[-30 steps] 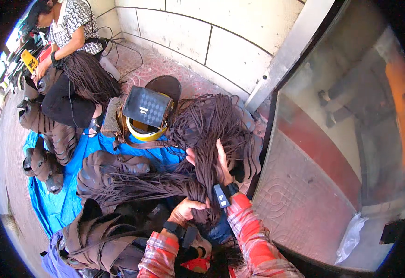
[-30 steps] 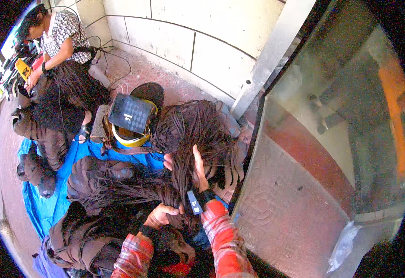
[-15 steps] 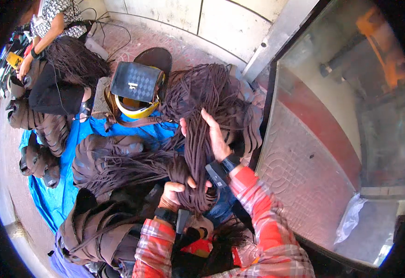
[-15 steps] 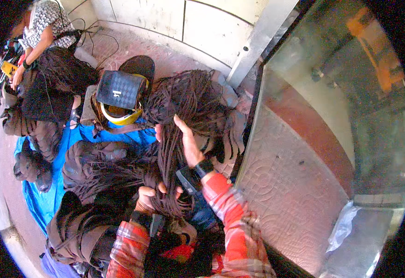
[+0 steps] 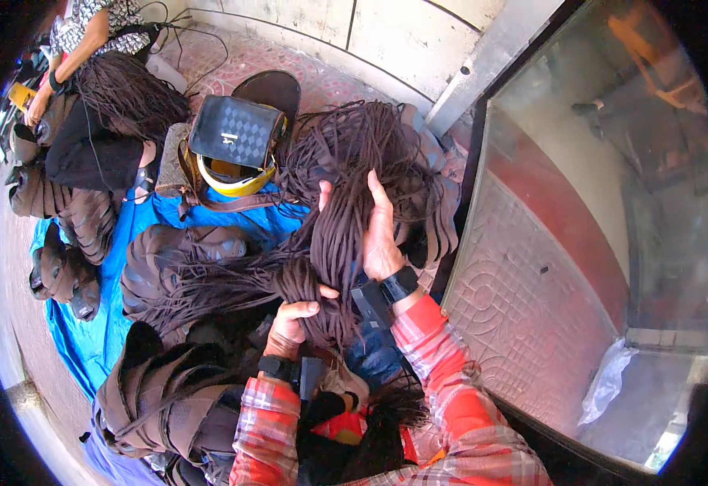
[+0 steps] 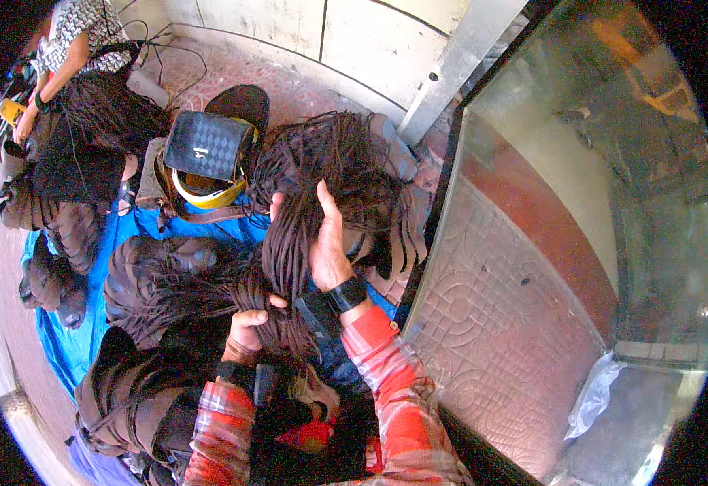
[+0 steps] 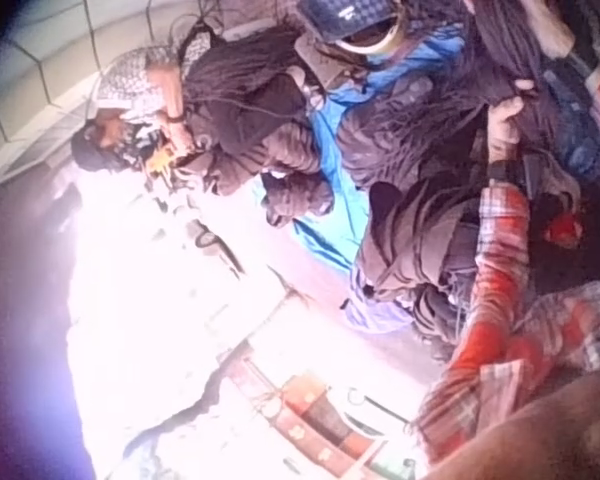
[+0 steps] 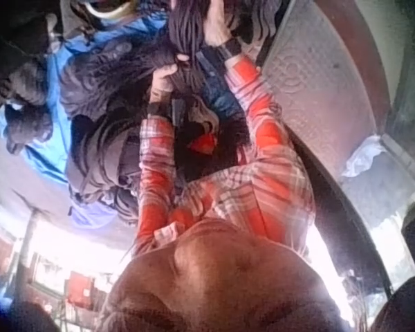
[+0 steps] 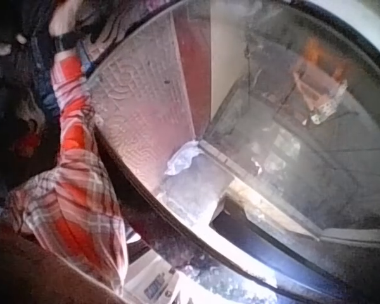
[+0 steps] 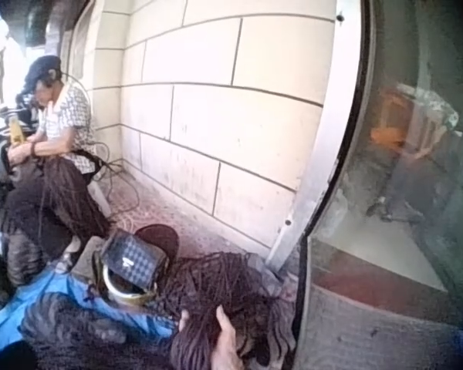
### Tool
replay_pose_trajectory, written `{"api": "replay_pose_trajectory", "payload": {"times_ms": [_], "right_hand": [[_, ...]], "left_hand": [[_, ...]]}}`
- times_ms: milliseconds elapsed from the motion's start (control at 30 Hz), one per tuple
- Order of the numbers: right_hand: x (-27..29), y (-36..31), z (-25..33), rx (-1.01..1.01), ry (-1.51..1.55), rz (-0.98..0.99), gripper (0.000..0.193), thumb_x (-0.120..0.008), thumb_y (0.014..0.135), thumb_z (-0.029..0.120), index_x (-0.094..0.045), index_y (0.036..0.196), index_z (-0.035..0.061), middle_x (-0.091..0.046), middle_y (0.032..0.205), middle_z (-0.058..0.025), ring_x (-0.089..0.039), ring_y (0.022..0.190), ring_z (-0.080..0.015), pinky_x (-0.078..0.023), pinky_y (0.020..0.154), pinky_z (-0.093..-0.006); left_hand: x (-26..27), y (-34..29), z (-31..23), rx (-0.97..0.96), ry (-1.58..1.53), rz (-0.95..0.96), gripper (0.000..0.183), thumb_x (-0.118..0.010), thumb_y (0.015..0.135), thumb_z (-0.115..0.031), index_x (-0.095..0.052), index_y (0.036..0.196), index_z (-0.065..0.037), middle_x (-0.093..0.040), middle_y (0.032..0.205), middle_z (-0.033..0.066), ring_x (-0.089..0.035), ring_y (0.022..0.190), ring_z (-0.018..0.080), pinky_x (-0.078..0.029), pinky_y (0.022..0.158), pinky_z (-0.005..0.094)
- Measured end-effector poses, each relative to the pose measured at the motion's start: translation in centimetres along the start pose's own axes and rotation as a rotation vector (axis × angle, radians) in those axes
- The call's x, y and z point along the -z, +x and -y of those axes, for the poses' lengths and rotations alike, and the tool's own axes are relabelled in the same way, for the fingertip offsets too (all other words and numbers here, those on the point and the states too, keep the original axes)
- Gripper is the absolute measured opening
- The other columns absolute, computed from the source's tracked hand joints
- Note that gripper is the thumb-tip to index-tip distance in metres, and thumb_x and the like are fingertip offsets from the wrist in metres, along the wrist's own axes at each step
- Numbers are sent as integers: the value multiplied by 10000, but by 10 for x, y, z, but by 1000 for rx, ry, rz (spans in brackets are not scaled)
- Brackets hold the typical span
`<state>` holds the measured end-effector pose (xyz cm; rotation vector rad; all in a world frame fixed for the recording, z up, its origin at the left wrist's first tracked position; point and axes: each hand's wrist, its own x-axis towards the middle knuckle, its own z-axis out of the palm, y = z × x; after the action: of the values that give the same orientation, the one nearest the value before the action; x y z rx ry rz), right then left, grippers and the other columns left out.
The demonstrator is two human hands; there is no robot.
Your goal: Lacing a blue shoe upper component while sitting on the ground.
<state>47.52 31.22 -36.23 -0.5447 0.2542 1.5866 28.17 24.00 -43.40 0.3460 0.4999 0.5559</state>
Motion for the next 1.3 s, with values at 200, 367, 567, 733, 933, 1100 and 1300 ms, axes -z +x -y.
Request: {"api": "replay_pose_trajectory", "payload": {"times_ms": [200,367,567,733,933,1100,1300], "right_hand": [[-19,-20,-5,-77,-166,97,552,-536,842,548,-590,1048,39,-651,881,-68,-610,699,-173,-514,641,-293],[10,5,7,-156,-194,67,631,-494,857,570,-570,1083,-14,-656,917,-109,-638,782,-209,-528,709,-302],[52,40,12,-152,-70,70,730,-495,849,583,-506,1106,-101,-607,1034,-232,-622,914,-311,-524,843,-381],[-22,64,38,-14,-201,213,774,-559,810,576,-500,1099,-139,-590,1072,-220,-607,959,-294,-500,885,-367],[-114,38,117,328,-465,584,654,-359,915,472,-458,1219,-99,-576,1186,-158,-569,1064,-251,-374,1010,-349],[23,96,191,348,-940,442,409,-487,859,242,-560,1133,-52,-562,1211,-126,-580,953,-181,-423,909,-306],[171,72,208,808,-1259,-381,385,-571,751,-35,-575,1136,-20,-599,1143,-110,-578,996,-204,-429,904,-332]], "left_hand": [[0,7,-8,-3,-185,186,567,-649,601,-180,-561,1080,110,-619,1013,223,-612,929,337,-471,900,427],[-24,2,-19,196,-42,319,534,-664,628,-191,-581,1062,109,-568,1118,273,-561,1043,362,-405,968,427],[-50,-12,-7,313,-106,357,491,-628,625,-186,-597,1031,90,-545,1125,317,-594,952,344,-451,900,406],[-49,-10,-31,96,-88,242,437,-647,615,-213,-614,959,53,-591,1057,263,-559,1013,357,-412,935,422],[-107,27,-43,65,200,275,455,-673,643,-214,-592,980,80,-606,1024,261,-567,1002,424,-416,933,478],[-76,76,24,181,118,158,400,-601,750,-101,-578,1127,31,-635,1029,115,-610,935,229,-451,891,358],[-34,74,98,181,150,-138,267,-598,765,-49,-649,1023,-7,-653,981,86,-609,912,213,-469,852,330]]}}
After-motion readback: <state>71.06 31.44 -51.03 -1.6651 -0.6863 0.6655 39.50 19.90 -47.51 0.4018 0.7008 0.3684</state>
